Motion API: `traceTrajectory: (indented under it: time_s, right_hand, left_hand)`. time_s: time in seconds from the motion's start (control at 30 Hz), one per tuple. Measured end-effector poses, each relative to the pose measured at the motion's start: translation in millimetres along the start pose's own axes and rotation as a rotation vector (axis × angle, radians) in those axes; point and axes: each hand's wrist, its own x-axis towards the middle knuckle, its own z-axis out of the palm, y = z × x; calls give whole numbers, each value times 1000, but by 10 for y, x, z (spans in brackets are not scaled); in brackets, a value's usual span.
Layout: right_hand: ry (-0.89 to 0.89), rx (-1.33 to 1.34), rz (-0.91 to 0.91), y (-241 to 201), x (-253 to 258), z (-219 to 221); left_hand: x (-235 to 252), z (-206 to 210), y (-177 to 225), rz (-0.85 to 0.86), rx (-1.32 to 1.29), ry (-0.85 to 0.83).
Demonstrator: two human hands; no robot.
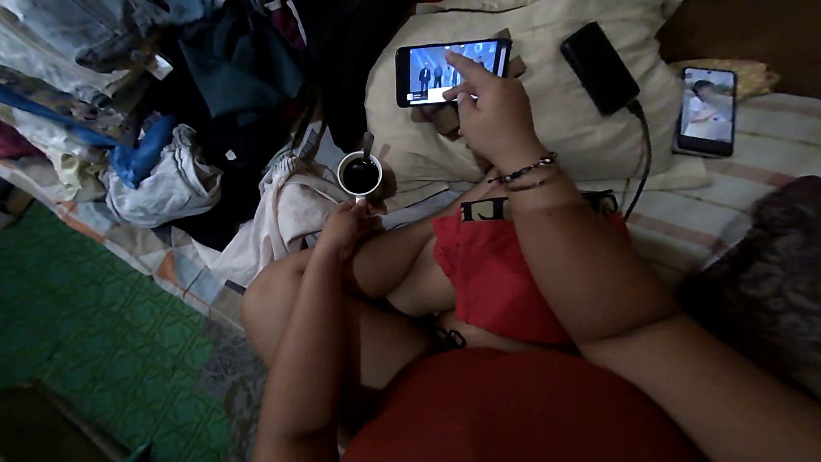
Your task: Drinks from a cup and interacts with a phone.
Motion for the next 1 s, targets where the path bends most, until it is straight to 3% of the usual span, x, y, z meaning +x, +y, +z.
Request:
traceTrajectory:
  time_s: [0.47,0.6,0.67,0.8,1.0]
  right_hand:
    - [-50,0,47,-10,10,5]
    - [16,13,-109,-61,-46,92]
    - [-85,39,-264,-119,-114,250]
    - [-517,-5,-473,-299,-225,534]
    - [-650,-91,-454,-351,-193,612]
  left_hand:
    - [-6,-6,-5,-1,3,-3]
    - [-9,21,27,-11,-3,7]
    - [1,22,19,-10,-20,20]
    - [57,1,-46,4,-53,33]
    - [31,5,-37,18,-25,55]
